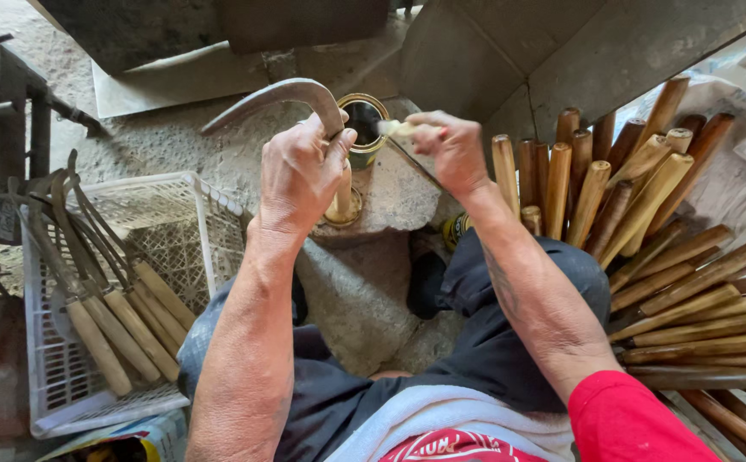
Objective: The person sits on the floor and applies a dark finish to the wooden handle of a sickle using a paintbrush. They repeatedly dip the brush into a can and coat the handle, rotating the tool to cover all sides.
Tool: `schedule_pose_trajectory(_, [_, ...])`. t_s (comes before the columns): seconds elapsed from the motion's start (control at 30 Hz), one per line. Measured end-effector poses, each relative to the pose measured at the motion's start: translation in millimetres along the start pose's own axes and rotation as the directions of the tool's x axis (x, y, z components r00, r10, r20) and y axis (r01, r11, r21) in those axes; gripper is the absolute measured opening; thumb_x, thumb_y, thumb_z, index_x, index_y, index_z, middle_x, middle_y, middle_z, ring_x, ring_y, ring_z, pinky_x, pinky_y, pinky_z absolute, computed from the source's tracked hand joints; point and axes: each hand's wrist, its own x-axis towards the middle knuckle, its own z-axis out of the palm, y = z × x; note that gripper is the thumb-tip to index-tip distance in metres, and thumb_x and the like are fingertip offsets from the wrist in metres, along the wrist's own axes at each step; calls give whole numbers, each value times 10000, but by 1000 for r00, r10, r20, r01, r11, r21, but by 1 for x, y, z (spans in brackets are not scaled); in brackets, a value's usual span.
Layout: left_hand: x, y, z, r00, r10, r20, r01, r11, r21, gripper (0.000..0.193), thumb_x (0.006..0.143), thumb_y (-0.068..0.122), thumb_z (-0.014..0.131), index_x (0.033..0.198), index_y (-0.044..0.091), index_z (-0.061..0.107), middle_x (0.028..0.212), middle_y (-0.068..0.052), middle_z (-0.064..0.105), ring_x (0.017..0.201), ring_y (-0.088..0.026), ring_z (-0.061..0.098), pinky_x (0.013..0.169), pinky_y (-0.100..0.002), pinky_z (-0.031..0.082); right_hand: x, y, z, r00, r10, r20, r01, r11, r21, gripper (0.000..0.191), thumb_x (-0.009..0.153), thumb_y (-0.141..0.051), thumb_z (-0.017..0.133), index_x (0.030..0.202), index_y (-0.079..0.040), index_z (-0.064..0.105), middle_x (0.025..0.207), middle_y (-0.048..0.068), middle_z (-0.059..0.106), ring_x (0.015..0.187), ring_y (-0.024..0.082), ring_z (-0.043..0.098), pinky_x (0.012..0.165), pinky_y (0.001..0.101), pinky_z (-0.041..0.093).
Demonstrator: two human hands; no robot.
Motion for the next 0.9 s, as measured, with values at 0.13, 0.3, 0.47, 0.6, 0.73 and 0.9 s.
schedule_pose_trajectory(0.13, [1, -1, 3, 998, 39, -46, -38, 999, 8, 140, 958, 159, 740, 1041, 48, 718, 836, -133, 736, 758, -303, 738, 655, -415, 555, -12, -14, 7, 921, -282, 267, 376, 821, -430, 313, 976, -47, 683, 1276, -134, 701, 1145, 113, 703, 975, 288, 712, 834, 389, 577])
schedule_pose_trajectory(0.3, [-2, -5, 4, 999, 6, -42, -5, 999, 35, 132, 956, 169, 748, 1007, 50, 720, 807, -134, 721, 733, -317, 723, 642, -430, 546, -37, -20, 17, 907, -266, 327, 394, 813, -429, 473, 877, 9, 720, 1321, -138, 653, 1158, 121, 656, 965, 342, 676, 838, 430, 555])
schedule_pose_trajectory(0.47, [-2, -4, 4, 998, 51, -45, -48, 997, 54, 135, 962, 165, 744, 1017, 46, 715, 823, -136, 722, 739, -317, 720, 645, -429, 543, -52, -26, 17, 923, -255, 287, 368, 799, -475, 500, 851, 18, 719, 1316, -151, 647, 1159, 112, 653, 980, 338, 677, 849, 425, 556])
schedule_pose_trajectory(0.6, [0, -2, 2, 998, 43, -47, -41, 998, 56, 145, 957, 168, 749, 1017, 40, 717, 805, -140, 716, 723, -320, 716, 631, -430, 537, -58, -34, 13, 912, -288, 291, 398, 788, -469, 502, 852, 26, 720, 1320, -140, 640, 1176, 120, 645, 1003, 352, 666, 853, 431, 551])
schedule_pose_trajectory(0.73, [0, 2, -4, 999, 31, -34, -30, 999, 11, 128, 987, 167, 719, 1021, 44, 711, 789, -114, 723, 717, -288, 729, 641, -413, 544, -63, -42, 11, 922, -266, 282, 372, 813, -448, 493, 848, 24, 710, 1310, -136, 650, 1161, 121, 647, 973, 333, 677, 836, 417, 561])
schedule_pose_trajectory(0.9, [0, 8, -12, 999, -52, -12, 51, 996, -76, 127, 1016, 164, 699, 1045, 43, 722, 747, -91, 733, 682, -204, 748, 608, -354, 546, -85, -30, 0, 995, -42, 86, 63, 963, -264, 293, 999, -17, 636, 1276, -88, 702, 1020, 110, 726, 728, 259, 643, 671, 369, 553])
